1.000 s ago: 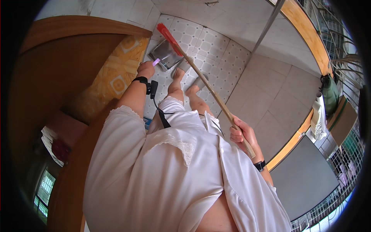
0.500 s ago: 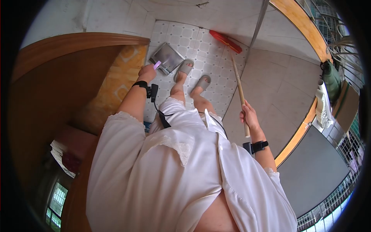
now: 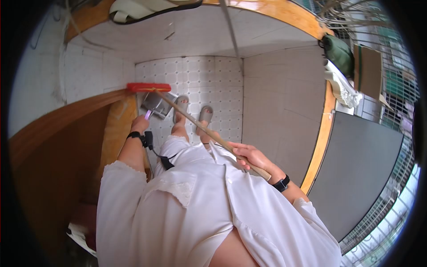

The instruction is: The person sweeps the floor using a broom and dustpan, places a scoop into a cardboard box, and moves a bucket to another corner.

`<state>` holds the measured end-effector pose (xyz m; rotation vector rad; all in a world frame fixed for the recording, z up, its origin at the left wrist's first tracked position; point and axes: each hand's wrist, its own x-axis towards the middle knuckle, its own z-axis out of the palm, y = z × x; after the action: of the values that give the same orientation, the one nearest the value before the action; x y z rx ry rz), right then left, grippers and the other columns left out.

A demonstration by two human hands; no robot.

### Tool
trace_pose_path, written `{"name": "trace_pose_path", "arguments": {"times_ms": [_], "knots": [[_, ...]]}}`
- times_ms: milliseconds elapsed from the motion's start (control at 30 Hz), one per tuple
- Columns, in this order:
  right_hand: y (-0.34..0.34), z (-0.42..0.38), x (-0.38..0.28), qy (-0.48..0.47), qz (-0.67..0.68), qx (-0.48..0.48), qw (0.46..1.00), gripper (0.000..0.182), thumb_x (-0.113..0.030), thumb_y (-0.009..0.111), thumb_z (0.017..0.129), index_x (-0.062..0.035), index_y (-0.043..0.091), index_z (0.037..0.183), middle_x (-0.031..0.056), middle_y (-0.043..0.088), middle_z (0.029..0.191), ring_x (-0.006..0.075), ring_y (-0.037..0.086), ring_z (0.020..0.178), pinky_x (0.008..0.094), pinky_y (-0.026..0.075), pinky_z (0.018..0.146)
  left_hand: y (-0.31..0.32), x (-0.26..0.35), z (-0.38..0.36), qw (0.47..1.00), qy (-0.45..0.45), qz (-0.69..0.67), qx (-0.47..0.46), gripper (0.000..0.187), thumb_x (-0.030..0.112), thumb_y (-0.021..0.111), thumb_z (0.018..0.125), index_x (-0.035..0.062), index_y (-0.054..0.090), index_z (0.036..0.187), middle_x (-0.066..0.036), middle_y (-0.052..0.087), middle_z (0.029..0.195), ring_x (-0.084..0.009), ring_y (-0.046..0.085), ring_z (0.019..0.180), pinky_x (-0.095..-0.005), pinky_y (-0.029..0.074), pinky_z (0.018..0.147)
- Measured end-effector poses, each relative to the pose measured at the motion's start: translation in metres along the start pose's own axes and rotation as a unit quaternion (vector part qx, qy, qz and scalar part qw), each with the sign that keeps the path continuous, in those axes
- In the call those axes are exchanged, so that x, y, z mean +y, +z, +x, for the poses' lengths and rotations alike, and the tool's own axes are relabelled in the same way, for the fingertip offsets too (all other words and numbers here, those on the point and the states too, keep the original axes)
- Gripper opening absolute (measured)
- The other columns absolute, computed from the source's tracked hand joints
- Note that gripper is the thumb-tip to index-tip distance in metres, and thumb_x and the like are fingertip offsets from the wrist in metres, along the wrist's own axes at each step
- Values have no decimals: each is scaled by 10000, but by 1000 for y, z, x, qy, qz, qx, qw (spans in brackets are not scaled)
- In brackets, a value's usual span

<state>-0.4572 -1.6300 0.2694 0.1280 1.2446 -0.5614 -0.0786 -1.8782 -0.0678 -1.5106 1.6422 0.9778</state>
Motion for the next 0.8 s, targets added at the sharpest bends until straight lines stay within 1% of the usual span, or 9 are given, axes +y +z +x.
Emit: {"name": "trace_pose_path", "arguments": {"times_ms": [100, 233, 300, 467, 500, 567, 600, 733, 800], "knots": [[-8, -8, 3, -38, -32, 18, 999, 497, -213, 493, 1036, -56, 403, 1499, -29, 498, 630, 42, 430, 468, 199, 376, 439, -2, 8, -3, 1000, 5, -17, 12, 389, 312, 616, 881, 98, 661, 1202, -179, 649, 1248, -388, 596, 1179, -453, 475, 1004], [-21, -3, 1, -84, -69, 52, 993, 526, -211, 481, 1036, -54, 362, 1523, -35, 489, 630, 47, 437, 486, 207, 384, 443, -11, 17, -8, 999, 29, -17, 35, 407, 341, 624, 874, 85, 665, 1189, -190, 659, 1222, -392, 606, 1158, -463, 481, 986], [-30, 0, -3, -98, -80, 108, 986, 580, -193, 540, 984, -40, 368, 1517, -16, 528, 650, 67, 467, 470, 217, 406, 463, -16, 20, -10, 998, 32, -25, 50, 408, 345, 620, 873, 82, 671, 1180, -194, 663, 1210, -393, 609, 1152, -465, 481, 985], [-60, 28, -12, -135, -71, 168, 974, 632, -159, 573, 934, -10, 363, 1510, 4, 536, 655, 91, 492, 473, 252, 415, 465, -22, 10, -16, 997, 43, -54, 34, 470, 370, 647, 863, 71, 669, 1225, -212, 654, 1229, -398, 611, 1153, -464, 475, 995], [-69, 43, -14, -149, -62, 179, 971, 640, -148, 579, 924, -2, 362, 1508, 8, 532, 650, 97, 498, 474, 261, 417, 465, -9, 1, -5, 997, 33, -61, 44, 470, 370, 647, 863, 71, 669, 1225, -212, 654, 1229, -398, 611, 1153, -464, 475, 995], [-88, 67, -14, -156, -82, 169, 970, 640, -130, 570, 915, 6, 361, 1504, 21, 535, 666, 111, 506, 476, 278, 425, 466, 16, -22, 9, 987, 32, -92, 127, 291, 280, 647, 855, 90, 700, 1069, -136, 720, 881, -284, 703, 790, -402, 542, 732], [-93, 75, -15, -157, -89, 178, 967, 639, -122, 564, 915, 7, 357, 1505, 24, 531, 680, 116, 510, 483, 282, 429, 466, 9, -19, -6, 987, -2, -149, 64, 435, 360, 663, 860, 79, 686, 1191, -200, 671, 1201, -386, 624, 1138, -460, 480, 978], [-90, 76, -25, -161, -91, 162, 969, 534, -89, 547, 922, 36, 423, 1427, 29, 509, 717, 128, 525, 512, 290, 449, 467, 12, -18, -52, 971, -31, -220, 93, 398, 335, 645, 868, 67, 693, 1158, -199, 688, 1150, -374, 642, 1113, -449, 493, 952], [-97, 75, -29, -160, -95, 142, 972, 493, -82, 545, 925, 43, 446, 1392, 29, 505, 723, 129, 529, 522, 289, 454, 468, 10, -13, -86, 961, -68, -238, 128, 371, 318, 629, 876, 60, 696, 1134, -184, 711, 1071, -359, 682, 1018, -440, 515, 893]]}}
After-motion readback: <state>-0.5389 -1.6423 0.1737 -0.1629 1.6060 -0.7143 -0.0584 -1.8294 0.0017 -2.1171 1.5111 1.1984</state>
